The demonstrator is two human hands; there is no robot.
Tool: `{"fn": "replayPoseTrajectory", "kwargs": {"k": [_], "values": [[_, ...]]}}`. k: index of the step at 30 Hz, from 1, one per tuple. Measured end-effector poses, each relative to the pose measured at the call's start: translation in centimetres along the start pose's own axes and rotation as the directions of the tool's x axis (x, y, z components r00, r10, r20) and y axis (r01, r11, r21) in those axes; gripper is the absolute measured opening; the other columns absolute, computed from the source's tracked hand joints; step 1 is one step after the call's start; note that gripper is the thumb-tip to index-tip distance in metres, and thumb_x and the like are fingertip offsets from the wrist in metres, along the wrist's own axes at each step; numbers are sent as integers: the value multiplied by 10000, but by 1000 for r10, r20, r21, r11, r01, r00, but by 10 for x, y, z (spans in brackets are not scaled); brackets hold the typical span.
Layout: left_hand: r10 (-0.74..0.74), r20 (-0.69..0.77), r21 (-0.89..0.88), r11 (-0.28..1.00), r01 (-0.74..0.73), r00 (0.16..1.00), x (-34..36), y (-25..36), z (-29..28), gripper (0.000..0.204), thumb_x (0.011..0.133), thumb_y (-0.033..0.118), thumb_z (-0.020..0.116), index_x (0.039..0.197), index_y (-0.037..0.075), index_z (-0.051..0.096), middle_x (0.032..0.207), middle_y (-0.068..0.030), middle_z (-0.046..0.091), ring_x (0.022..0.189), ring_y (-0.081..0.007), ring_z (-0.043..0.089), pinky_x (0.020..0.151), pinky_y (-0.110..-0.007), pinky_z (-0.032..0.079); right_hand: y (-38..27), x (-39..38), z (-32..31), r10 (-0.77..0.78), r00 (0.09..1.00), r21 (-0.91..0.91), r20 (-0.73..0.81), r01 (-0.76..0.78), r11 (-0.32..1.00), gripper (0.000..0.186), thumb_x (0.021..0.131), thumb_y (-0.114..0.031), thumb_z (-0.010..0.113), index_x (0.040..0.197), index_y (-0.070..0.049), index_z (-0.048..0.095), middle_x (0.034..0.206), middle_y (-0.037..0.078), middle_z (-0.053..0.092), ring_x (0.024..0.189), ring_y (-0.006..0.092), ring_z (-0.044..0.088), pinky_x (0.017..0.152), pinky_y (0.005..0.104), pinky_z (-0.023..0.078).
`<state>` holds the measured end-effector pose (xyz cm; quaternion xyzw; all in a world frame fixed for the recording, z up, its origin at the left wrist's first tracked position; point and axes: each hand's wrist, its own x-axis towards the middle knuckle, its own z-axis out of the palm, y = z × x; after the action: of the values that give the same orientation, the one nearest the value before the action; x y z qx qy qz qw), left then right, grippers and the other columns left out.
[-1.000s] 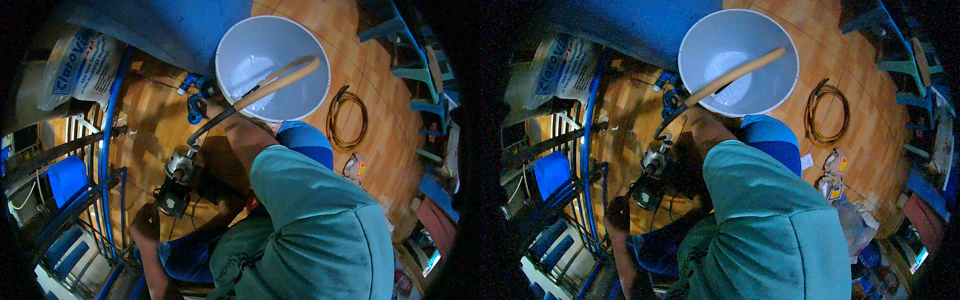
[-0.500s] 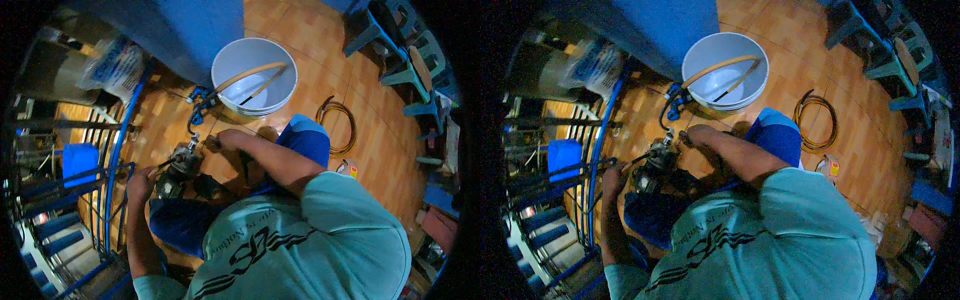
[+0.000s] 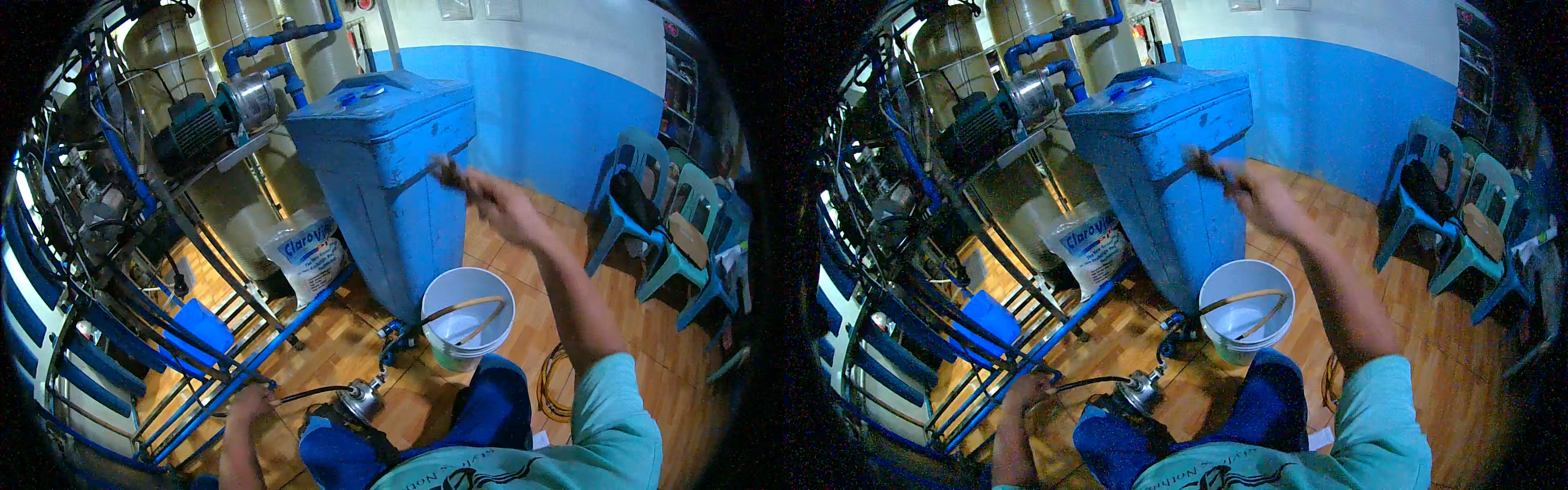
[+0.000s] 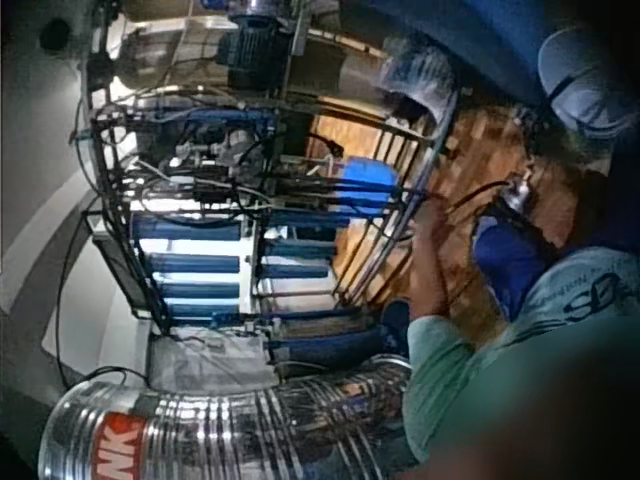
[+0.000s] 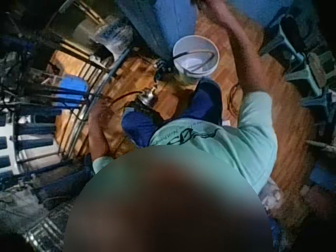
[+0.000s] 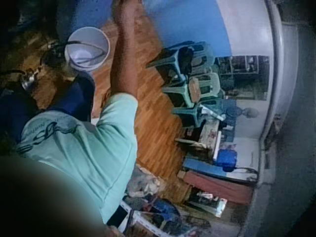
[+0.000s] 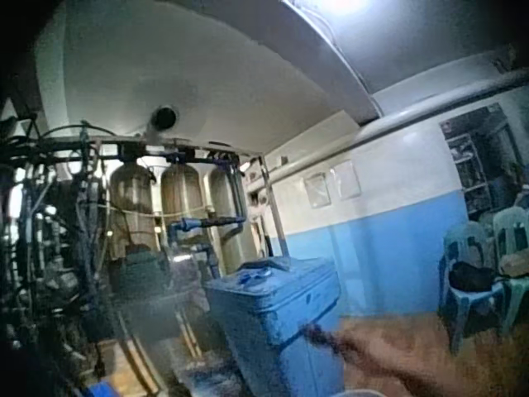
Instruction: The person sits on the floor and uses a wrench to tighten connections on a water pump. They connect a hose to the pump and adjust various fittings on the surrounding blue pipes.
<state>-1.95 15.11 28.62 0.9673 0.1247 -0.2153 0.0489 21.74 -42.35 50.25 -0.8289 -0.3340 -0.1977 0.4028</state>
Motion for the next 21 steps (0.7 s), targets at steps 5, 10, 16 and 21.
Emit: {"fn": "replayPoseTrajectory", "kwargs": {"k": [5,10,16,21], "values": [[-29,-44,-78,997,26,999,7,0,-36,381,751,372,752,1045,140,685,973,-150,687,905,-328,662,790,-414,512,2,155,-25,-98,956,-329,-277,1,944,368,916,-199,574,1283,-176,569,858,153,622,777,277,598,718,394,485],[85,-212,-294,945,-146,973,46,42,-107,430,736,254,786,1116,97,660,978,-151,690,863,-294,672,765,-388,516,35,307,-15,-83,955,-553,-286,-94,828,339,813,-211,608,1143,-201,681,964,166,689,884,355,655,820,411,518],[296,-343,-356,837,-415,891,100,107,-196,360,788,249,721,1120,125,657,1045,-138,681,985,-316,643,834,-389,508,85,413,23,14,979,-705,-204,-157,692,277,812,-223,601,1063,-186,713,993,146,695,931,330,662,829,438,527],[356,-205,-315,858,-406,912,101,127,-244,439,769,318,727,1134,90,642,1047,-151,679,984,-321,647,845,-407,517,73,434,27,240,971,-733,-6,-168,659,230,858,-224,564,1013,-168,724,1005,144,692,945,338,660,819,450,530]]}}
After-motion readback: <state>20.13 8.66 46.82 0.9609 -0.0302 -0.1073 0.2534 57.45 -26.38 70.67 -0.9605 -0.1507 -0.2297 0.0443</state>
